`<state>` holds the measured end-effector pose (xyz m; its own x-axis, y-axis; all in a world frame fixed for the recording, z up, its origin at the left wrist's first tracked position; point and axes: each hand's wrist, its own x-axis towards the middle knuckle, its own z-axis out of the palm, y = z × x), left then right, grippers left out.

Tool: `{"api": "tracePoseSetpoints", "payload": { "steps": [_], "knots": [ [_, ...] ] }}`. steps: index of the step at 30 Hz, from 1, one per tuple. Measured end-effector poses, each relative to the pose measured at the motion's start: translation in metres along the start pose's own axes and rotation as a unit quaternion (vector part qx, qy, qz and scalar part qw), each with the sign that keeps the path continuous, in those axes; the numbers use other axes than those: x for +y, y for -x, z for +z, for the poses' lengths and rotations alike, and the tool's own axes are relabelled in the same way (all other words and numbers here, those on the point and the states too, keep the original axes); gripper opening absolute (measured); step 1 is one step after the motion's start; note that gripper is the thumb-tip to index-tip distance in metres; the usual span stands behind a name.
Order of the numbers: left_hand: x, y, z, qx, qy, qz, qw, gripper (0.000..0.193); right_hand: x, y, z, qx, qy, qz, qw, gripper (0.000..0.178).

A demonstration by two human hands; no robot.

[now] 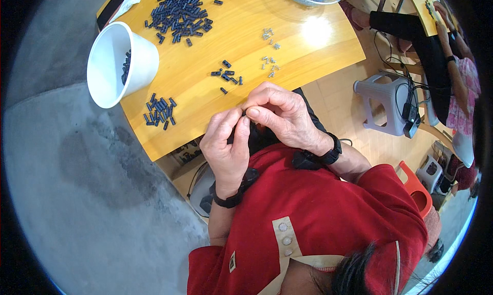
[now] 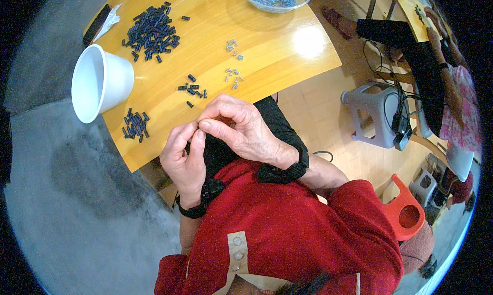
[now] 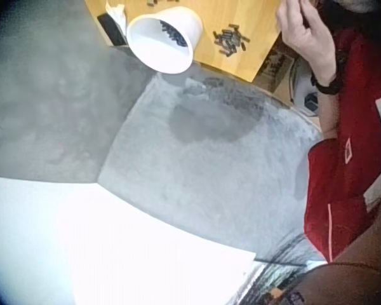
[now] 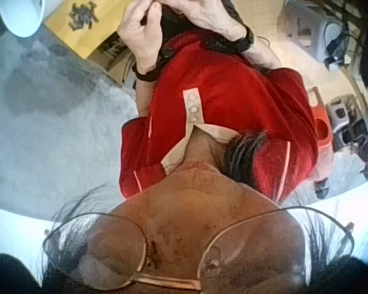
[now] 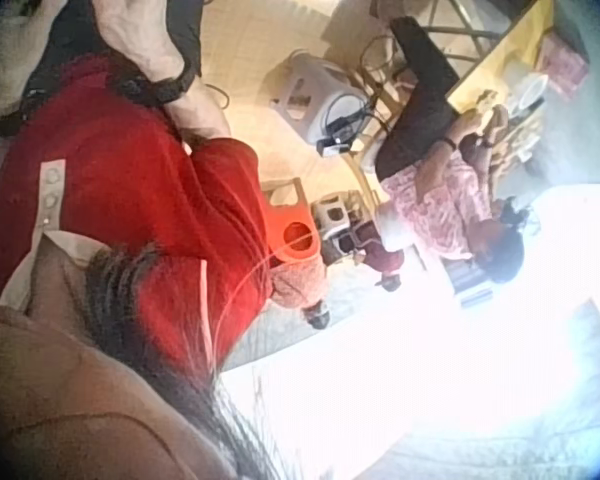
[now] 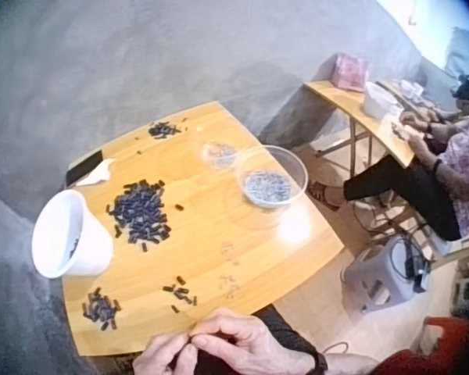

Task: Manually assembling small black plastic components at a workshop table.

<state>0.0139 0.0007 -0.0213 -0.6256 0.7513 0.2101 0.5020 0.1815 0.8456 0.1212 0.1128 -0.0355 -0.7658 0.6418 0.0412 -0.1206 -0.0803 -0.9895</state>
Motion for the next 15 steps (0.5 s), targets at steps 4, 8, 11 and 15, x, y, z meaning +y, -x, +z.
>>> {"api": "tracePoseSetpoints", "payload": {
  "steps": [4,8,11,15],
  "knots": [
    [-0.003,-0.001,-0.005,-0.028,0.097,-0.051,0.994,0.014,0.002,-0.002,-0.003,0.003,0.086,-0.104,0.991,0.009],
    [-0.006,0.002,-0.003,-0.047,0.18,-0.087,0.979,0.012,0.002,-0.002,-0.006,-0.006,0.097,-0.091,0.991,0.009],
    [-0.009,0.003,-0.005,-0.063,0.229,-0.1,0.966,0.011,0.002,-0.001,-0.008,-0.012,0.106,-0.098,0.989,0.008],
    [-0.013,0.005,-0.002,-0.034,0.246,-0.103,0.963,0.01,0.002,0.0,-0.018,0.068,0.188,-0.087,0.976,0.006]
  ]
}}
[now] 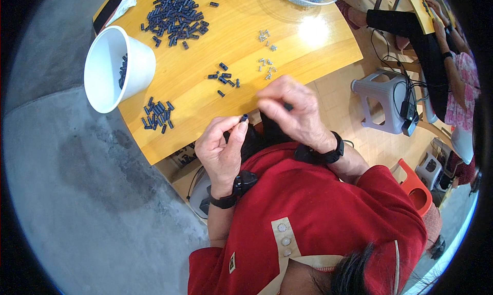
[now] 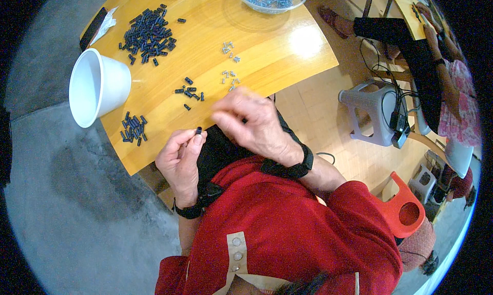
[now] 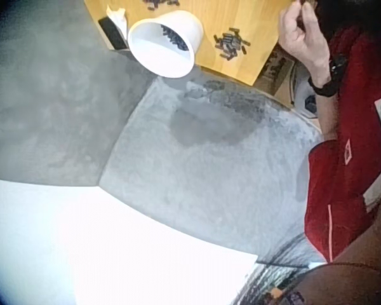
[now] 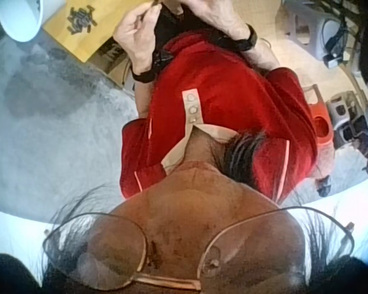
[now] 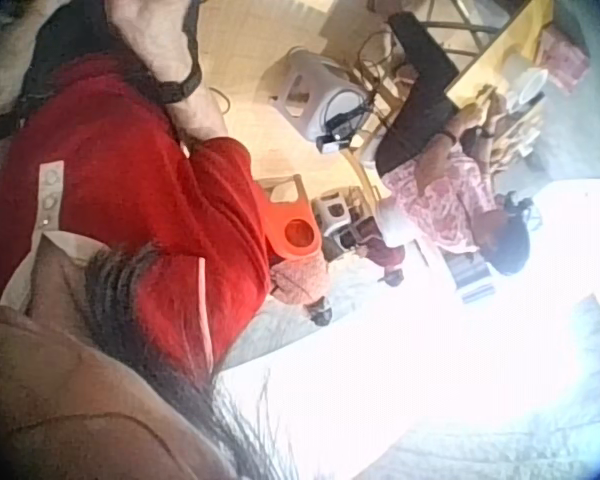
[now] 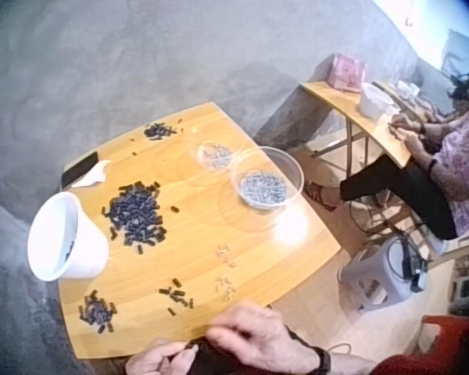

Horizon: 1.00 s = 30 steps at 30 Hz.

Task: Manually assembling small black plastic components at a workshop table.

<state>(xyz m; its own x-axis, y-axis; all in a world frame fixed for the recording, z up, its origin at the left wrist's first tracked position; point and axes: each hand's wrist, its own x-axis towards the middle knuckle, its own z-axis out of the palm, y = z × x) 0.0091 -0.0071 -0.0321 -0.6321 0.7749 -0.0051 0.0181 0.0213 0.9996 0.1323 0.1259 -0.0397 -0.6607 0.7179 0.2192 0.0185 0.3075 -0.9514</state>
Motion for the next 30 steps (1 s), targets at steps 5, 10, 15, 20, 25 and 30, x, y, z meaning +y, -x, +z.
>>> {"api": "tracePoseSetpoints", "payload": {
  "steps": [5,10,15,20,25,30],
  "knots": [
    [-0.002,0.0,-0.003,0.027,-0.026,-0.007,0.999,0.01,0.032,-0.006,-0.023,0.124,0.28,-0.006,0.952,0.01],
    [0.001,-0.002,-0.001,0.031,-0.025,-0.006,0.999,0.011,0.038,-0.014,-0.02,0.116,0.326,-0.021,0.938,0.009],
    [0.004,-0.004,0.001,0.024,-0.043,0.014,0.999,0.011,0.039,-0.019,-0.018,0.101,0.358,-0.019,0.928,0.01],
    [0.003,-0.003,0.003,0.037,-0.047,0.025,0.998,0.013,0.038,-0.021,-0.016,0.065,0.411,-0.034,0.909,0.012],
    [0.013,0.001,0.001,0.028,-0.07,0.021,0.997,0.011,0.015,-0.009,-0.028,0.043,-0.042,0.158,0.986,0.01],
    [0.019,0.002,0.001,0.016,-0.064,0.046,0.997,0.012,0.008,-0.006,-0.025,-0.056,-0.505,0.203,0.837,0.01]
  ]
}}
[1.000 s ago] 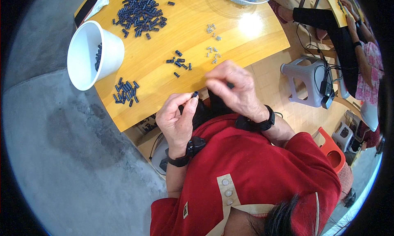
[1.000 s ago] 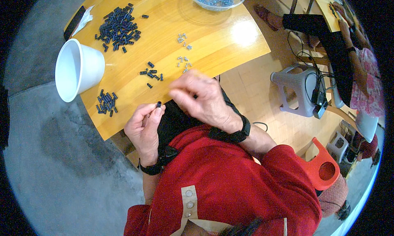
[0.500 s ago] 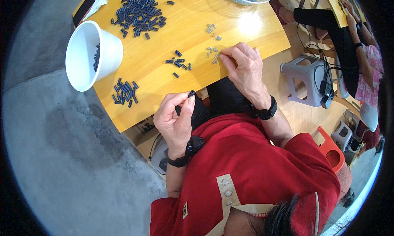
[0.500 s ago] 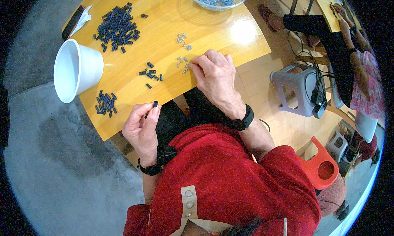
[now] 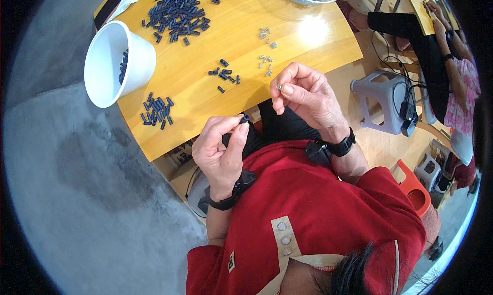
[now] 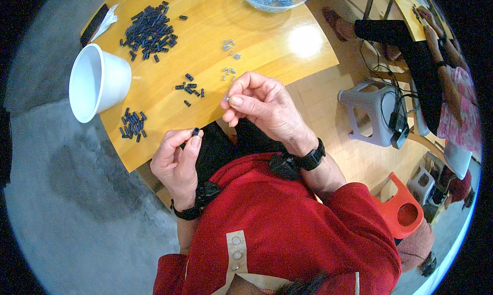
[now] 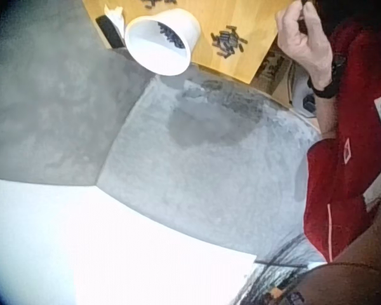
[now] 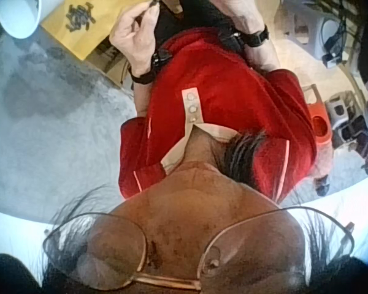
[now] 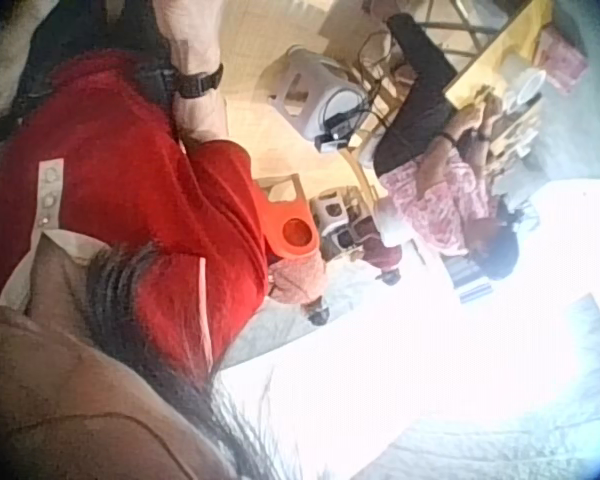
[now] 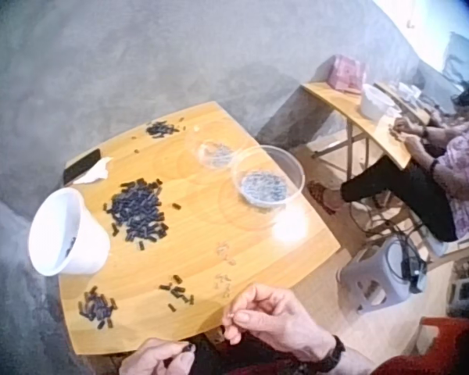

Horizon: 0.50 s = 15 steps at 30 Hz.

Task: Manually assembling small black plastic components at a workshop table.

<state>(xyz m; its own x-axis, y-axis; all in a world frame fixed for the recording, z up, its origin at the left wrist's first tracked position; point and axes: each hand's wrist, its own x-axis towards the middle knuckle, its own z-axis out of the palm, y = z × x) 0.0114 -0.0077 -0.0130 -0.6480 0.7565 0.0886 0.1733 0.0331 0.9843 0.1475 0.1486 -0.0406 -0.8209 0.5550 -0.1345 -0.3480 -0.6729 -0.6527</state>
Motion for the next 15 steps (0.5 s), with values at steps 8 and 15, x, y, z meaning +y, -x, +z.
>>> {"api": "tracePoseSetpoints", "payload": {
  "steps": [8,15],
  "knots": [
    [0.003,0.001,-0.007,0.011,-0.003,0.047,0.999,0.017,0.01,-0.004,0.018,-0.045,-0.06,0.071,0.995,0.01],
    [0.01,0.001,-0.01,0.001,-0.028,0.031,0.999,0.014,0.007,-0.007,0.024,-0.044,0.072,0.027,0.996,0.011]
  ]
}}
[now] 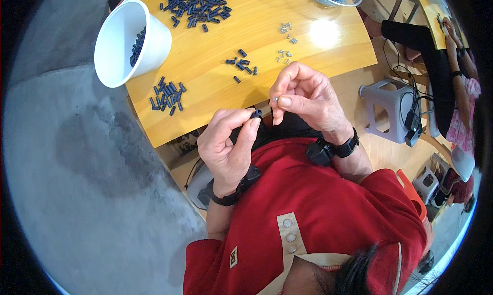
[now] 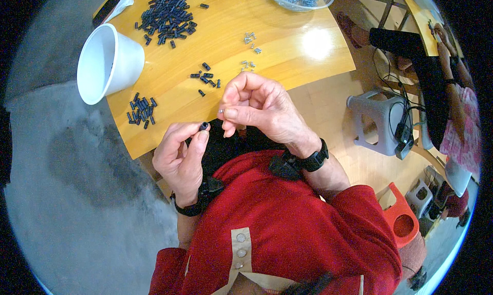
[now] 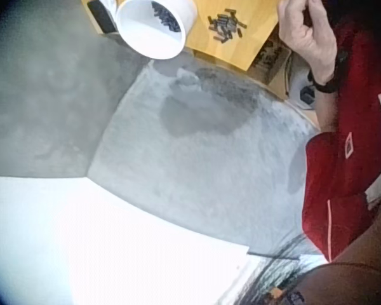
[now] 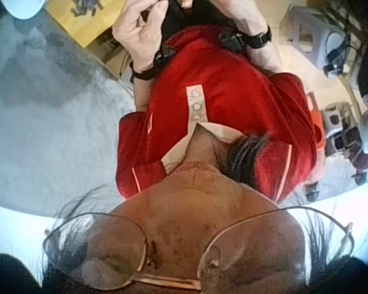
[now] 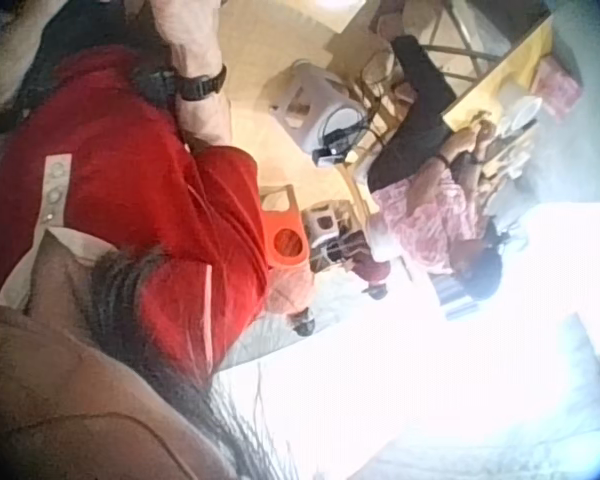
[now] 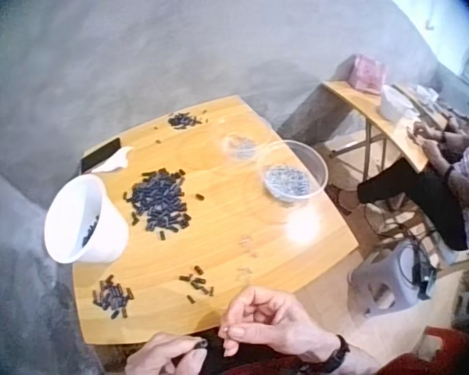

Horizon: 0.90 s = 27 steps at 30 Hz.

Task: Manually assembling small black plastic components at a workshop table.

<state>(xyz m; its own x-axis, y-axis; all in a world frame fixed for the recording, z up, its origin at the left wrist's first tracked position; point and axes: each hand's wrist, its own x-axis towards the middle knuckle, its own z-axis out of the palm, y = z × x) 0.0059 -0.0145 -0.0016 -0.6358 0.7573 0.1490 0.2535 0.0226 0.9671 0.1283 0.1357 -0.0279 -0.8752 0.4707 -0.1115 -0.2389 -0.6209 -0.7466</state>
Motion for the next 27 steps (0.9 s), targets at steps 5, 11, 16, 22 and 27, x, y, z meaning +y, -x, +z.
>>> {"api": "tracePoseSetpoints", "payload": {
  "steps": [5,11,16,22,27],
  "knots": [
    [-0.002,-0.004,-0.001,0.018,-0.015,0.047,0.999,0.016,-0.002,-0.003,0.0,-0.021,0.062,-0.005,0.998,0.01],
    [0.006,-0.008,0.0,0.009,-0.09,0.07,0.993,0.017,-0.004,-0.008,0.007,-0.053,0.063,0.008,0.997,0.007],
    [0.007,-0.009,-0.001,0.003,-0.143,0.108,0.984,0.017,-0.007,-0.009,0.008,-0.056,0.075,0.027,0.995,0.004],
    [0.013,-0.01,-0.001,-0.014,-0.202,0.132,0.97,0.018,-0.011,-0.007,0.009,-0.058,0.12,0.023,0.991,0.004],
    [0.015,-0.013,-0.001,-0.029,-0.256,0.189,0.948,0.02,-0.018,-0.008,0.009,-0.079,0.312,-0.094,0.942,0.006]
  ]
}}
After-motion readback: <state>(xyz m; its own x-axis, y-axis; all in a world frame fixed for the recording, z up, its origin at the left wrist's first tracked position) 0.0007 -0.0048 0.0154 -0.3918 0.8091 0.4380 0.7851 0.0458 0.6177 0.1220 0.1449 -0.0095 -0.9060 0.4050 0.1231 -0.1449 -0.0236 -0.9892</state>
